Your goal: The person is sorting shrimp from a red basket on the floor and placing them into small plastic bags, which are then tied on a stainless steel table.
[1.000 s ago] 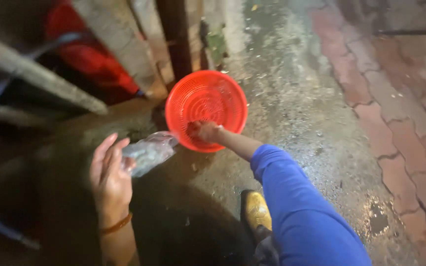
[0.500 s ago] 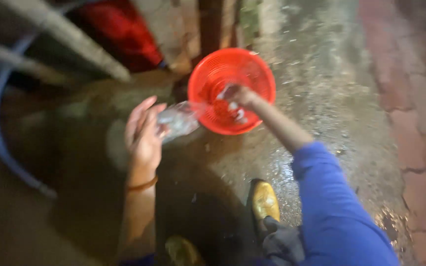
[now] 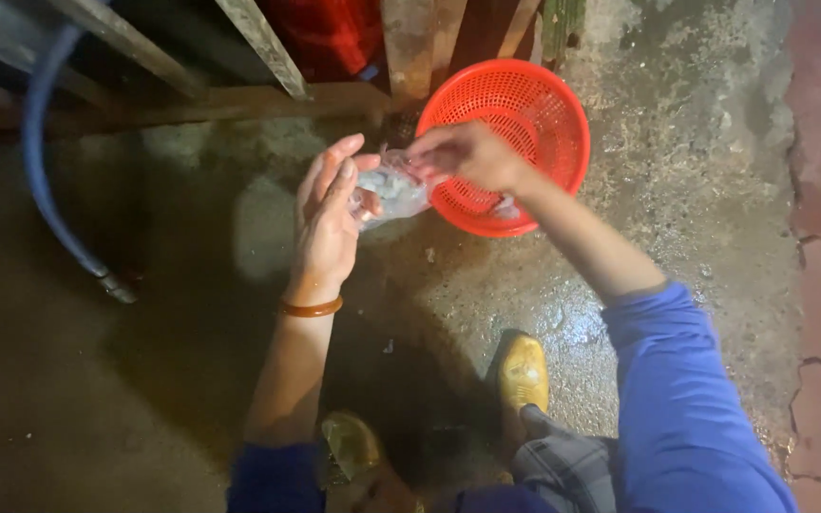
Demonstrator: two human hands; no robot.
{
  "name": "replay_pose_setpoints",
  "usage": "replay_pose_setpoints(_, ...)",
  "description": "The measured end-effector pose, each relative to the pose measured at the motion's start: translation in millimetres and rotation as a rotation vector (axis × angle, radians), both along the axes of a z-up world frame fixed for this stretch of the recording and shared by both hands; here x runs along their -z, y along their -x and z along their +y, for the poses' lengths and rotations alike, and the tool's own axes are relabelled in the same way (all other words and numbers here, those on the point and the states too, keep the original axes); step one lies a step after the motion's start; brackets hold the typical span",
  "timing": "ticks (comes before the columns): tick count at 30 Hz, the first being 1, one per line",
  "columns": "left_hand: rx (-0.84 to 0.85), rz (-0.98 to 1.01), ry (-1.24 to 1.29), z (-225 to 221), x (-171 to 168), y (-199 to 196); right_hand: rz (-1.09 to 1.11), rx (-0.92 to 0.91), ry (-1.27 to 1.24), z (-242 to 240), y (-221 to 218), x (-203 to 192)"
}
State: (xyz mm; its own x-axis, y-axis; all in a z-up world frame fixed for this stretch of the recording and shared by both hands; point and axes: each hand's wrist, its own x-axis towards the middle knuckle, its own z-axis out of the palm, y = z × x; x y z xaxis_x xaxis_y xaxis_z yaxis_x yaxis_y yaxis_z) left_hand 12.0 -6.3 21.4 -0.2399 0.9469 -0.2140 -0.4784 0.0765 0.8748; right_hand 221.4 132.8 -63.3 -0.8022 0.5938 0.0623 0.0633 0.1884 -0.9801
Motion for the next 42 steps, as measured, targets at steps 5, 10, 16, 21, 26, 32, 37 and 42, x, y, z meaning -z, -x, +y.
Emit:
replay_pose_setpoints(5, -0.013, 0.004, 0.028, -1, -9, 1, -0.715, 0.090, -0.170, 1, -67, 117)
replay_pose_setpoints(10, 0.000, 0.036, 0.015, -3, -11, 1, -1.394, -0.079, -0.513, -18, -84, 201)
replay_pose_setpoints(16, -0.001, 0.063, -0.005, -10, -10, 8, -1.438, -0.135, -0.806, 2, -101, 269)
replay_pose_setpoints(21, -0.012, 0.049, -0.017, -10, -6, 7, -1.326, 0.009, -0.486, 0, -86, 216)
replay_pose_setpoints(26, 0.004, 0.070, -0.050, -8, -5, 3, -0.324, 0.432, 0.477, 16, -97, 98)
replay_pose_setpoints(32, -0.001, 0.056, -0.050, -1, 11, 2, -0.008, 0.138, 0.125, 0, -24, 9)
replay_pose_setpoints(37, 0.021, 0.092, -0.072, -8, 12, 1, -0.134, 0.046, -0.103, -9, 23, -17)
replay_pose_setpoints(42, 0.044, 0.142, -0.092, -16, -8, 7, -0.975, -0.079, -0.336, 29, -46, 92)
